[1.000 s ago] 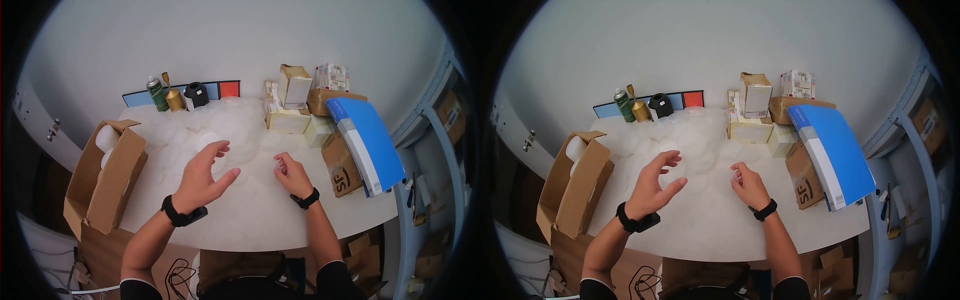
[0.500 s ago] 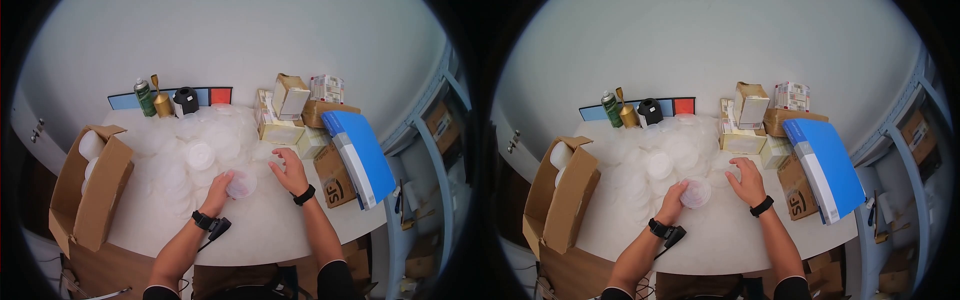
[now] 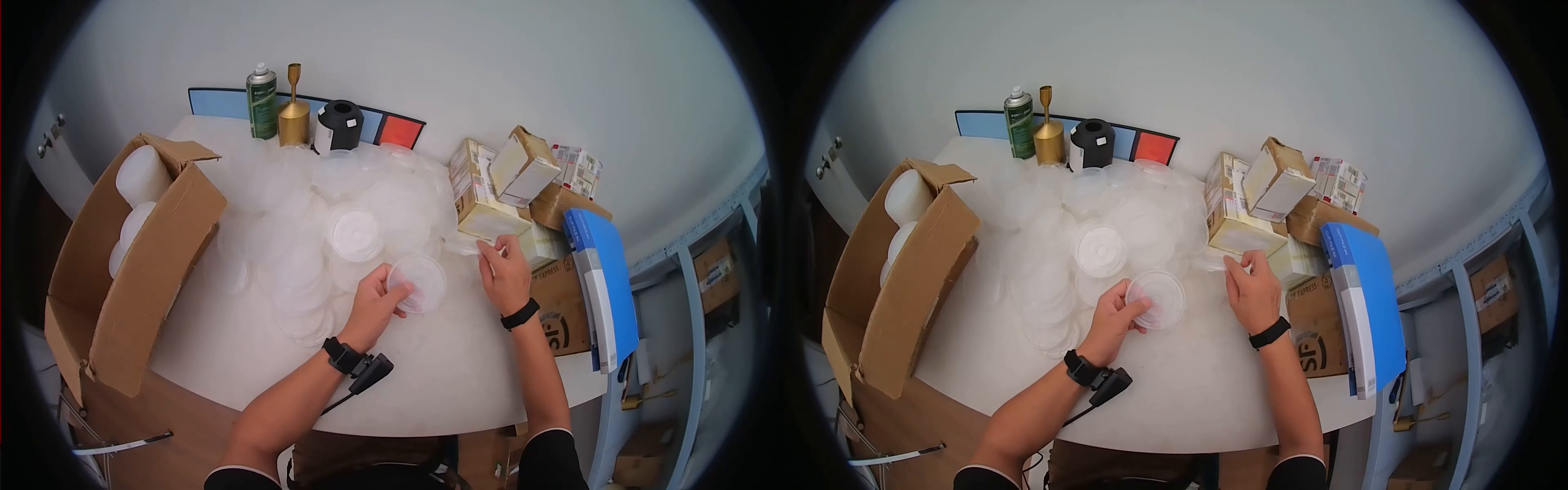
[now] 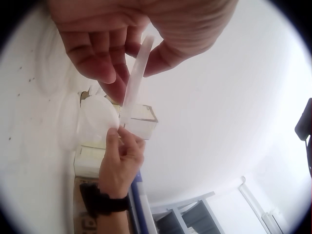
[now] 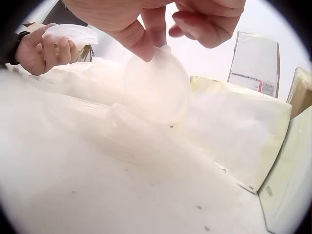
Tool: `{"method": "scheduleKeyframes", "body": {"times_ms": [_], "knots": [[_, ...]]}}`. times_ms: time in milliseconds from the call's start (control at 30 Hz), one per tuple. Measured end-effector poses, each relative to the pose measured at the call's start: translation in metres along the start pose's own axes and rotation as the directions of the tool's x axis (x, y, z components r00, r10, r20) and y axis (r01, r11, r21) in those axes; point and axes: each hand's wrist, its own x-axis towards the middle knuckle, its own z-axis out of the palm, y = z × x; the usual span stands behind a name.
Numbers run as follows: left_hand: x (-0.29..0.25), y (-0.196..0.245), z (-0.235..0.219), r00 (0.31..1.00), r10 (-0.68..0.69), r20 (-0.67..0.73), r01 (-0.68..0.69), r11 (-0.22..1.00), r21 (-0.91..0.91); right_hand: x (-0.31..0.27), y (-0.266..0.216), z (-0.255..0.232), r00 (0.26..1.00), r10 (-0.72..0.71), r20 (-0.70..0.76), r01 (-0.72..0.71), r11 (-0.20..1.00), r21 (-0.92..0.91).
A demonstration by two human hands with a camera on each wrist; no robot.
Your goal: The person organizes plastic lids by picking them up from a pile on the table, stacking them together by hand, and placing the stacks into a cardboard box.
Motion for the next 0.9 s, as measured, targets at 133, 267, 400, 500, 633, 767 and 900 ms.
{"method": "scheduleKeyframes", "body": {"times_ms": [133, 267, 400, 500, 633, 767, 900], "knots": [[0.004, -0.006, -0.003, 1.0, -0.011, -0.023, 0.01, 0.999, -0.038, -0.021, -0.008, -0.021, 0.949, 0.306, -0.081, -0.275, 0.922, 0.272], [0.002, -0.002, 0.0, 0.999, -0.028, -0.033, 0.024, 0.993, -0.111, -0.048, -0.021, -0.022, 0.91, 0.41, 0.057, -0.27, 0.484, 0.832], [0.001, -0.003, -0.005, 0.994, -0.094, 0.049, 0.096, 0.994, -0.048, -0.058, -0.04, -0.008, 0.897, 0.421, 0.135, -0.217, 0.153, 0.964], [-0.004, -0.002, 0.003, 0.988, -0.125, 0.088, 0.137, 0.98, -0.145, -0.06, -0.057, -0.004, 0.9, 0.352, 0.257, -0.333, 0.175, 0.926], [-0.015, -0.002, 0.008, 0.954, -0.177, 0.243, 0.27, 0.86, -0.434, -0.057, -0.077, 0.001, 0.878, 0.328, 0.349, -0.421, 0.183, 0.888], [-0.017, 0.002, 0.009, 0.93, -0.211, 0.302, 0.337, 0.817, -0.467, -0.054, -0.076, -0.001, 0.861, 0.35, 0.369, -0.443, 0.161, 0.882], [-0.018, -0.01, 0.0, 0.924, -0.143, 0.354, 0.303, 0.839, -0.451, -0.061, -0.065, 0.003, 0.865, 0.264, 0.426, -0.488, 0.246, 0.838]]}}
